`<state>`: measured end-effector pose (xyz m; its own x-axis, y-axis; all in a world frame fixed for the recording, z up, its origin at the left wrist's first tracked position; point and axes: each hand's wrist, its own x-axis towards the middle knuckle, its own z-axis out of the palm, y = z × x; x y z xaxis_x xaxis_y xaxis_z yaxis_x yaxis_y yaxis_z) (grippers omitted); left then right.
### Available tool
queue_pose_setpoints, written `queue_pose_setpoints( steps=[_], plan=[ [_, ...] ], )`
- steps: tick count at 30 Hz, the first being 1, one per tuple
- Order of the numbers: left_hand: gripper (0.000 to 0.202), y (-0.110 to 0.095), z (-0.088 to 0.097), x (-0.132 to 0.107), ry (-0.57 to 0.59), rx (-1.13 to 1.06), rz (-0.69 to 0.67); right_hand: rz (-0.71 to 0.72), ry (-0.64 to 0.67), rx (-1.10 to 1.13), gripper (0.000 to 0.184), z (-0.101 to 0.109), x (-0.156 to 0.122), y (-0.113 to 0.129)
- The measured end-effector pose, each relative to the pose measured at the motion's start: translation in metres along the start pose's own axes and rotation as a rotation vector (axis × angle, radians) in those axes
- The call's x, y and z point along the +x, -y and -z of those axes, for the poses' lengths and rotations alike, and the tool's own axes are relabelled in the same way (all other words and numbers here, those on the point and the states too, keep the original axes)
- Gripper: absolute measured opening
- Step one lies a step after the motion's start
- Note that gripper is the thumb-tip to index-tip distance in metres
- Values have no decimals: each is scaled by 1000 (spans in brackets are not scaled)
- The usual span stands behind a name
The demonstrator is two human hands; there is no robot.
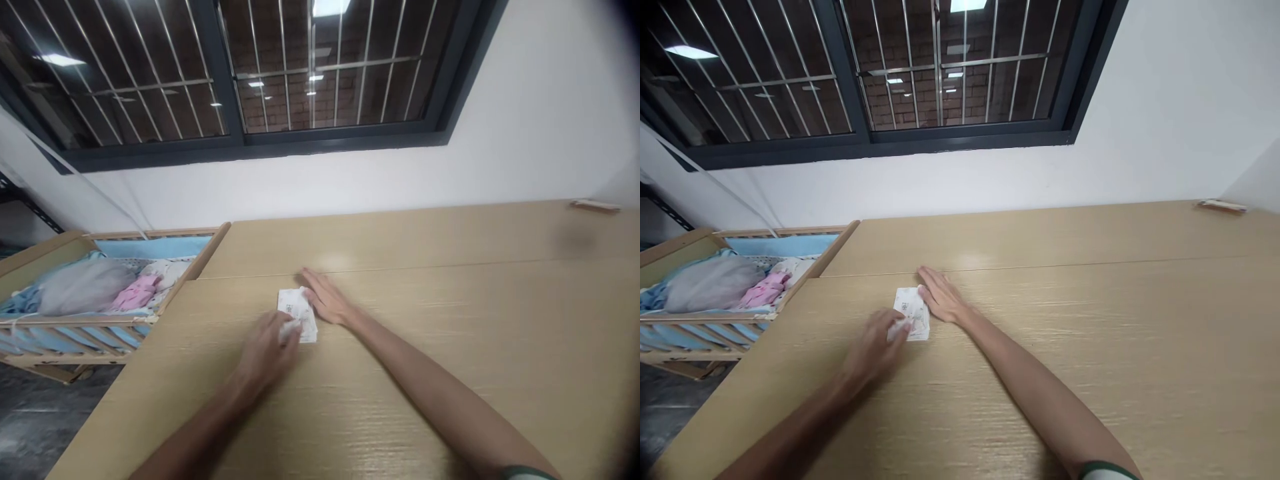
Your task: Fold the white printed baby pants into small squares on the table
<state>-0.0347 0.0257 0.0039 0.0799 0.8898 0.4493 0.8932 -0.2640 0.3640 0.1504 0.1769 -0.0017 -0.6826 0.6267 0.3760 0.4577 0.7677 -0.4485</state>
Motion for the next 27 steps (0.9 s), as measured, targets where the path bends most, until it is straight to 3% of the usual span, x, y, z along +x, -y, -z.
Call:
queue_pose_setpoints(
  steps=[4, 8, 14, 19, 23, 27],
  plan=[
    [31, 18, 14, 14, 69, 136, 292, -6, -180, -39, 54, 4, -3, 4],
    [37, 19, 14, 16, 217, 187, 387, 47, -153, -95, 48, 5, -4, 10],
    [33, 22, 7, 20, 295, 107, 323, 56, -54, -178, 40, 2, -6, 17],
    [27, 22, 13, 29, 344, 44, 262, 6, -5, -199, 34, 7, -12, 31],
    [22, 10, 31, 23, 368, 12, 208, -36, 3, -179, 26, 12, -27, 59],
    [21, -4, 63, -6, 401, -66, 124, -64, 27, -97, 17, 14, -54, 98]
  ],
)
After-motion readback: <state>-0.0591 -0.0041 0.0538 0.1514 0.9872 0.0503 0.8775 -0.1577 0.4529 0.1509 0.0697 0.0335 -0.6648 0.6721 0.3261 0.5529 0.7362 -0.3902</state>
